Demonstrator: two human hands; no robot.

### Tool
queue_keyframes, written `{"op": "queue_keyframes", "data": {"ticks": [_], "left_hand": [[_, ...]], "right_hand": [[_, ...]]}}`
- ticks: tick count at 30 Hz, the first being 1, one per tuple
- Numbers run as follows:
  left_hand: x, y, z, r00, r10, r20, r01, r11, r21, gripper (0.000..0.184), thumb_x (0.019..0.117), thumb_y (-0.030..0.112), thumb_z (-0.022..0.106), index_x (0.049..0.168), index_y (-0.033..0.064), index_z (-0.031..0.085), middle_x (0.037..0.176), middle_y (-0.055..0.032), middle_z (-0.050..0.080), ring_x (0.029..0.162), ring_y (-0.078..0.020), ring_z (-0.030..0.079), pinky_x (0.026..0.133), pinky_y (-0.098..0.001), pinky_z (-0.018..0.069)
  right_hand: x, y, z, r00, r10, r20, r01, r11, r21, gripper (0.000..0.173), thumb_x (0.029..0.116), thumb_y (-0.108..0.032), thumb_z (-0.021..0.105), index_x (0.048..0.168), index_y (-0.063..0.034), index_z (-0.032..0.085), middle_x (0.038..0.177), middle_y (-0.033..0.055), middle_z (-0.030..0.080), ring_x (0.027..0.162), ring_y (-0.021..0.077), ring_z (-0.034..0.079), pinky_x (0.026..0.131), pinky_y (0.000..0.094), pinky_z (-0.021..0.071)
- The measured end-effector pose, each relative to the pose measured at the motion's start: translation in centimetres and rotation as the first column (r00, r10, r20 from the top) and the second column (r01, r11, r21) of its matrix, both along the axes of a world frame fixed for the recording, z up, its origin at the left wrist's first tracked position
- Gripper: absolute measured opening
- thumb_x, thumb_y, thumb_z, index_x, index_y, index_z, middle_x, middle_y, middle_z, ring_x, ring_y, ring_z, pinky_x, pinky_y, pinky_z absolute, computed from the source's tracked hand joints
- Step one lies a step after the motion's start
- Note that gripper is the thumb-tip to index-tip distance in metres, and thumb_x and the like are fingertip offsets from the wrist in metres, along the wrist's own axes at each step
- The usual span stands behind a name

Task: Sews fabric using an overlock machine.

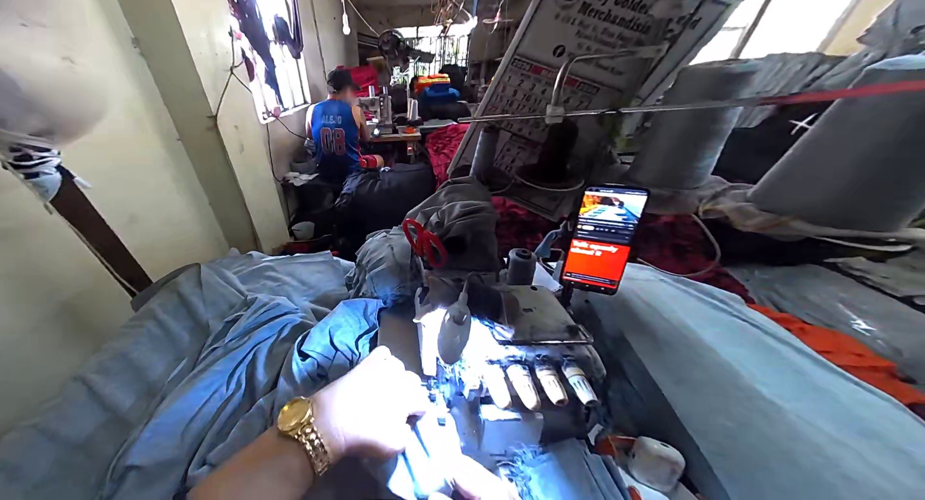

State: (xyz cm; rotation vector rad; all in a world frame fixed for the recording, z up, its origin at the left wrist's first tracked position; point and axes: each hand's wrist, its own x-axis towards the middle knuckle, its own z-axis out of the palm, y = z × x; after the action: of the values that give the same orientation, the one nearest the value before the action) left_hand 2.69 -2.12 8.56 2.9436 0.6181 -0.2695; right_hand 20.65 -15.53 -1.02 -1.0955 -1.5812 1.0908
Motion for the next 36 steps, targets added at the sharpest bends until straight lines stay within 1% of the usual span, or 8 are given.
{"op": "queue_keyframes", "data": {"ticks": [2, 6, 15, 17, 20, 25, 30, 36], "left_hand": [[0.1, -0.4, 0.2, 1.0, -0.006, 0.023, 0.004, 0.998, 0.056, 0.019, 0.0926, 0.023, 0.06, 0.1, 0.009, 0.071, 0.1, -0.0139, 0.07, 0.099, -0.0371, 0.065, 0.092, -0.059, 0.0442], [0.2, -2.5, 0.1, 0.967, -0.131, 0.217, 0.083, 0.973, 0.215, 0.013, 0.089, 0.019, 0.064, 0.094, 0.0115, 0.073, 0.088, -0.011, 0.07, 0.087, -0.0326, 0.068, 0.078, -0.0539, 0.0489], [0.7, -2.8, -0.8, 0.963, -0.076, 0.257, 0.043, 0.99, 0.132, 0.026, 0.0966, 0.028, 0.054, 0.089, 0.0104, 0.071, 0.091, -0.0106, 0.07, 0.092, -0.0315, 0.067, 0.083, -0.0537, 0.0465], [0.3, -1.7, -0.8, 0.979, 0.016, 0.203, -0.048, 0.987, 0.154, 0.028, 0.098, 0.03, 0.052, 0.092, 0.0102, 0.072, 0.093, -0.0121, 0.069, 0.092, -0.0329, 0.067, 0.083, -0.0548, 0.0469], [-0.5, -0.9, -0.2, 0.976, 0.141, 0.165, -0.16, 0.981, 0.11, 0.025, 0.0962, 0.026, 0.055, 0.106, 0.0123, 0.074, 0.11, -0.0122, 0.069, 0.108, -0.035, 0.063, 0.094, -0.0574, 0.0454], [-0.2, -3.3, 1.8, 0.887, -0.027, 0.462, 0.139, 0.968, -0.208, 0.021, 0.0971, 0.021, 0.06, 0.1, 0.0077, 0.076, 0.105, -0.0144, 0.071, 0.106, -0.0339, 0.065, 0.091, -0.0568, 0.0481], [0.3, -2.4, -0.6, 0.93, -0.075, 0.36, 0.132, 0.982, -0.137, 0.021, 0.0916, 0.025, 0.06, 0.085, 0.0068, 0.068, 0.086, -0.0141, 0.067, 0.086, -0.0345, 0.067, 0.069, -0.0559, 0.0467], [-0.5, -2.9, -2.6, 0.923, -0.004, 0.385, 0.036, 0.996, -0.077, 0.019, 0.0925, 0.024, 0.062, 0.095, 0.0088, 0.073, 0.099, -0.0147, 0.07, 0.099, -0.037, 0.066, 0.083, -0.0583, 0.0465]], "right_hand": [[0.2, 0.5, 0.4, 1.0, -0.017, -0.004, 0.017, 1.0, 0.008, 0.02, 0.0985, -0.011, 0.062, 0.102, 0.0067, 0.071, 0.097, 0.0143, 0.067, 0.078, 0.0126, 0.065, 0.072, 0.0296, 0.057], [0.4, 1.0, 1.0, 1.0, -0.014, 0.023, 0.014, 1.0, 0.025, 0.019, 0.0973, -0.01, 0.062, 0.099, 0.0075, 0.071, 0.093, 0.0136, 0.067, 0.076, 0.0119, 0.065, 0.071, 0.0294, 0.0565], [0.8, 1.7, 0.9, 0.999, -0.011, 0.03, 0.009, 0.998, 0.066, 0.016, 0.0975, -0.006, 0.059, 0.1, 0.0061, 0.07, 0.106, 0.015, 0.069, 0.09, 0.0139, 0.067, 0.076, 0.0307, 0.0579], [0.9, 2.0, 0.9, 0.995, -0.052, 0.081, 0.044, 0.995, 0.093, 0.017, 0.0985, -0.008, 0.06, 0.1, 0.0062, 0.071, 0.102, 0.0155, 0.067, 0.085, 0.0153, 0.067, 0.075, 0.0308, 0.0577], [1.2, 2.6, 1.3, 0.98, -0.095, 0.175, 0.07, 0.987, 0.144, 0.017, 0.0989, -0.008, 0.06, 0.1, 0.0049, 0.072, 0.101, 0.0164, 0.069, 0.09, 0.0193, 0.068, 0.082, 0.0335, 0.0576], [1.1, 1.4, 2.8, 0.996, -0.072, 0.056, 0.06, 0.981, 0.183, 0.022, 0.0936, -0.003, 0.064, 0.11, 0.0108, 0.069, 0.107, 0.021, 0.067, 0.087, 0.0151, 0.067, 0.078, 0.0286, 0.058], [1.2, 0.0, 1.1, 0.982, -0.142, 0.121, 0.097, 0.942, 0.321, 0.016, 0.0933, -0.009, 0.07, 0.097, 0.0068, 0.074, 0.097, 0.0203, 0.064, 0.094, 0.0218, 0.063, 0.084, 0.0312, 0.0539], [0.9, -0.3, -1.4, 0.949, -0.26, 0.177, 0.196, 0.929, 0.315, 0.014, 0.0907, -0.008, 0.07, 0.094, 0.0045, 0.076, 0.091, 0.0176, 0.063, 0.088, 0.0215, 0.061, 0.081, 0.0313, 0.0523]]}}
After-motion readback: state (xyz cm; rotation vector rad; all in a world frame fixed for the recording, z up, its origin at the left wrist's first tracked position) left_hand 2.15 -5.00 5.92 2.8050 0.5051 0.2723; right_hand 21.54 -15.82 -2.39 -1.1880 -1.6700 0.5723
